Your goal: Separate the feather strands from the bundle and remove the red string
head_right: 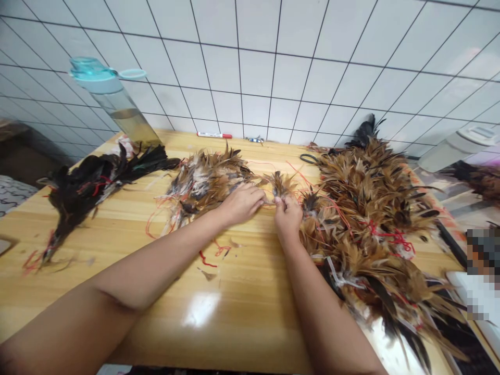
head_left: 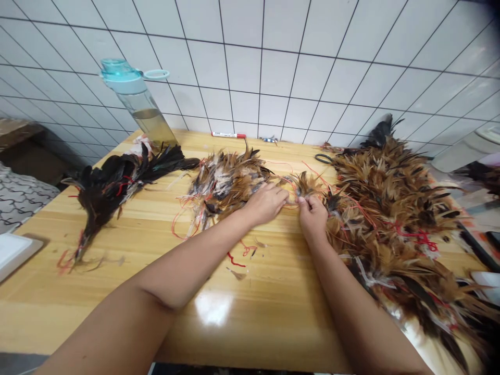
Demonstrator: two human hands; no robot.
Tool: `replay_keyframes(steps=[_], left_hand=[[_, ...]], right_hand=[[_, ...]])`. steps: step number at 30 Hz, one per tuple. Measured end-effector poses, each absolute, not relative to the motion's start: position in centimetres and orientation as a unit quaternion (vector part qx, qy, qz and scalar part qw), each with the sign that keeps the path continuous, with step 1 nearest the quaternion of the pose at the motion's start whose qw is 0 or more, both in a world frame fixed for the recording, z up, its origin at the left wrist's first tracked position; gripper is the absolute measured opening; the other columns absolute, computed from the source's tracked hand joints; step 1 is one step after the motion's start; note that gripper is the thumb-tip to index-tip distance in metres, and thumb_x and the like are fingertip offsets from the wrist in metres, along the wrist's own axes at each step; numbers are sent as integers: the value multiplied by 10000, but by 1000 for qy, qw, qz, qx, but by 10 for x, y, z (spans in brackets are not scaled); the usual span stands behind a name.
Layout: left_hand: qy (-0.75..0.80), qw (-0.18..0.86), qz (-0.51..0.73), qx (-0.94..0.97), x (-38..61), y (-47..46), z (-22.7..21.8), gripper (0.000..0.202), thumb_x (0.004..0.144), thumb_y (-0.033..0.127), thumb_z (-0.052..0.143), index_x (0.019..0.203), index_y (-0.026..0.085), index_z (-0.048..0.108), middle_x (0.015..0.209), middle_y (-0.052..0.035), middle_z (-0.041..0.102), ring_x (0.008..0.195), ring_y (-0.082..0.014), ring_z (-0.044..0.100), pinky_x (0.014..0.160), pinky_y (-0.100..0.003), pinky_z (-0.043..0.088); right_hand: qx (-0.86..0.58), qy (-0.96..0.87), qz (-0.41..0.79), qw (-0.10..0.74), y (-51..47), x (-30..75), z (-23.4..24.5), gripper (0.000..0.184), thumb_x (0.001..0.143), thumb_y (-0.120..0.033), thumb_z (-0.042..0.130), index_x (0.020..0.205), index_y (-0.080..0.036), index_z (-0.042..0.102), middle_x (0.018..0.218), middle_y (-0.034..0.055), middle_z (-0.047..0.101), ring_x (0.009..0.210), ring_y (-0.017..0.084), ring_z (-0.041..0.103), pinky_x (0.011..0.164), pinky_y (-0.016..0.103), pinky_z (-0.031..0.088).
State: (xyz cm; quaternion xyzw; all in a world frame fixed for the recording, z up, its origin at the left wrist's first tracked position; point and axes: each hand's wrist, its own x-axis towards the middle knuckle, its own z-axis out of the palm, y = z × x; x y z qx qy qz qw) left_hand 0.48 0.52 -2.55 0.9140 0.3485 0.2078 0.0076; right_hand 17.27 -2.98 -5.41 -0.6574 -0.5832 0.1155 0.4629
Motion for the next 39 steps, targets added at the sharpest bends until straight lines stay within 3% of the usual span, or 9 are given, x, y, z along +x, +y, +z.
replay_keyframes(steps=[4,9,19,26,29,35,39], left_hand=[[328,-10,203,923,3,4,-20,208,936,240,418,922,171,613,920,-76,658,892,-218,537,795,-345,358],[328,-62,212,918,4,2,-18,252,951,255,385,913,161,617,887,-86,652,883,-230,532,770,-360,346],[340,-93,227,908,3,-1,-17,199,925,218,431,907,153,618,848,-118,638,902,-259,524,786,-401,349],[333,-116,234,906,5,-4,-17,228,934,257,417,894,146,612,877,-116,637,908,-257,525,787,-402,358],[337,-97,250,903,5,-4,-17,226,931,254,418,907,150,617,887,-113,634,920,-254,516,795,-401,373],[379,-43,372,846,2,-6,-10,259,904,209,442,1111,149,585,1120,-125,592,1038,-247,488,904,-403,395],[399,44,403,822,6,-6,-11,164,898,221,458,890,155,607,913,-83,619,914,-205,529,858,-362,420]], right_hand=[[-671,-587,94,443,-30,172,-55,242,812,-339,489,682,-188,626,680,57,602,682,199,530,677,327,413],[-669,-616,66,412,-30,172,-55,284,800,-322,511,541,-212,478,616,25,514,626,170,454,606,296,357],[-665,-631,94,388,-31,170,-55,238,797,-341,537,596,-217,568,665,23,559,657,173,489,628,294,383],[-640,-670,122,356,-30,169,-56,204,773,-321,529,601,-213,526,683,31,554,691,186,500,654,304,387],[-614,-685,141,367,-28,170,-54,179,762,-295,505,601,-220,485,668,25,533,679,186,483,666,312,390],[-591,-644,229,428,-24,178,-55,218,778,-349,482,608,-215,456,640,-4,499,649,158,457,656,295,401],[-578,-590,303,476,-23,181,-61,267,799,-435,469,647,-217,440,632,-17,479,643,146,445,635,276,398]])
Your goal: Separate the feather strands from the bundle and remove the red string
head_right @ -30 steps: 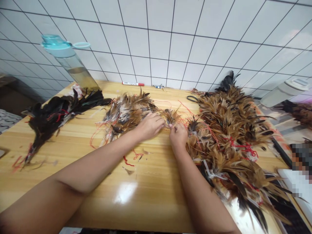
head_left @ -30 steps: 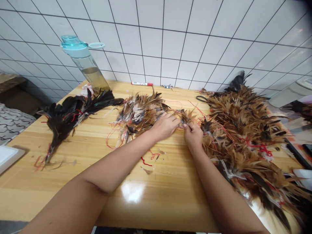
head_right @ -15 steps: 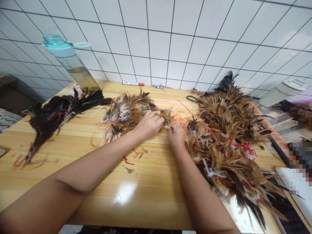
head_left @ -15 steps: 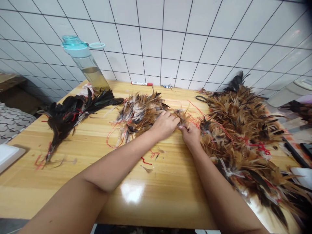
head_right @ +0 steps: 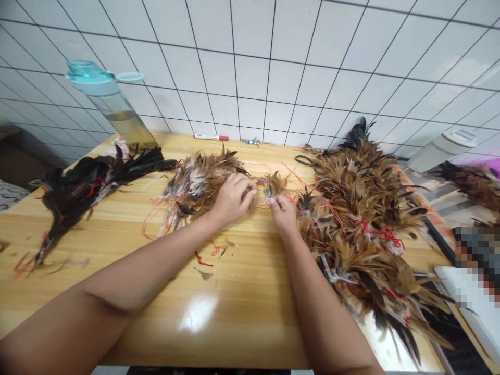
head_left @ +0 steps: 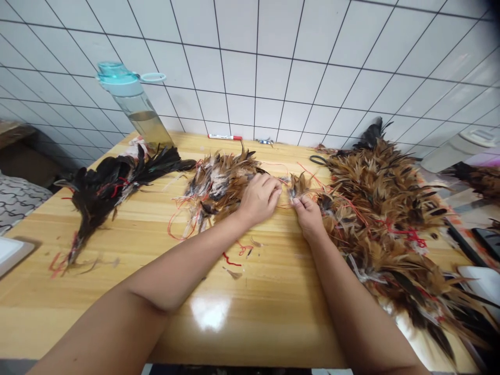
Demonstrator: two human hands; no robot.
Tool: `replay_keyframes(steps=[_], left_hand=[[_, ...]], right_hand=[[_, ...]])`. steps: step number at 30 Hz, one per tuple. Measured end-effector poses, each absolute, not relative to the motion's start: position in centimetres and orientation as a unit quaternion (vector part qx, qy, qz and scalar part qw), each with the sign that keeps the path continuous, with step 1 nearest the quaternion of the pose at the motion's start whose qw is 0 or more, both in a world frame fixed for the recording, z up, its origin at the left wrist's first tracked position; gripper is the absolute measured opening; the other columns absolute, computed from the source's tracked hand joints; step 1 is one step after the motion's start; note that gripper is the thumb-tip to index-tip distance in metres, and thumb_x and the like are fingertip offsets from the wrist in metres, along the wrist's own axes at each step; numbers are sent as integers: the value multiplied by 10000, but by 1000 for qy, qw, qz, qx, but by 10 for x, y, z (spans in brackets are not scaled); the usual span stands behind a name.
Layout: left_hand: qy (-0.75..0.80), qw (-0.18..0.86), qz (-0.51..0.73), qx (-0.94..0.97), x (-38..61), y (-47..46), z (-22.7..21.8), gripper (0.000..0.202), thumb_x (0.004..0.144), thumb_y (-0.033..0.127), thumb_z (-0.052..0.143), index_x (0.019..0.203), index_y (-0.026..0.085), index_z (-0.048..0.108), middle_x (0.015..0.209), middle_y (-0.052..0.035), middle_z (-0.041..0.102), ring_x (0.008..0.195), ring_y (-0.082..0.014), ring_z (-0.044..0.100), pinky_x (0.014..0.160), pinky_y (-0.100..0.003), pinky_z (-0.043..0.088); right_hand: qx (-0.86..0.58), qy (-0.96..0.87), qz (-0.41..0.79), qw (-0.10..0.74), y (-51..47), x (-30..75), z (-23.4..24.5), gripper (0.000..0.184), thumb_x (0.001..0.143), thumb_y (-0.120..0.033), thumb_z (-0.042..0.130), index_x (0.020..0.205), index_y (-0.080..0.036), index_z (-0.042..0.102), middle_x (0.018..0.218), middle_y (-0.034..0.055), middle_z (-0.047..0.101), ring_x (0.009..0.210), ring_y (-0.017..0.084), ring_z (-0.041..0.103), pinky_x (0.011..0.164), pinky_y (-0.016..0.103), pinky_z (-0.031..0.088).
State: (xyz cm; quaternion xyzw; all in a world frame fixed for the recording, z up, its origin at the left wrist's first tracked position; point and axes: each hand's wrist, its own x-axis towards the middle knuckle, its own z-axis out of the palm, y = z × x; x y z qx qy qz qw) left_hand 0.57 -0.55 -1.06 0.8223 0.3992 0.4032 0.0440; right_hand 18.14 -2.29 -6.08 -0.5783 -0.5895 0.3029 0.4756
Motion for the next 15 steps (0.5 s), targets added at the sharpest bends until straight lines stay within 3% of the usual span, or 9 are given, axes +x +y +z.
replay_keyframes(steps=[3,7,15], left_hand=[[404,200,370,812,12,-5,-14,140,855,230,524,795,155,626,791,-37,627,773,-154,548,743,-288,432],[421,403,348,735,18,-4,-20,184,810,312,580,799,149,665,758,-11,653,679,-123,548,664,-250,418],[392,562,408,604,22,-1,-32,159,711,276,642,696,135,570,625,30,557,597,-90,486,609,-226,378]], right_hand=[[-578,-586,299,483,-23,182,-63,274,793,-440,475,638,-219,425,625,-21,462,638,144,433,618,271,391],[-589,-613,246,466,-23,180,-61,275,776,-407,475,592,-222,389,615,-20,428,624,144,411,602,275,370],[-584,-660,205,426,-26,171,-53,237,750,-334,477,550,-220,421,630,8,494,636,158,457,647,299,394]])
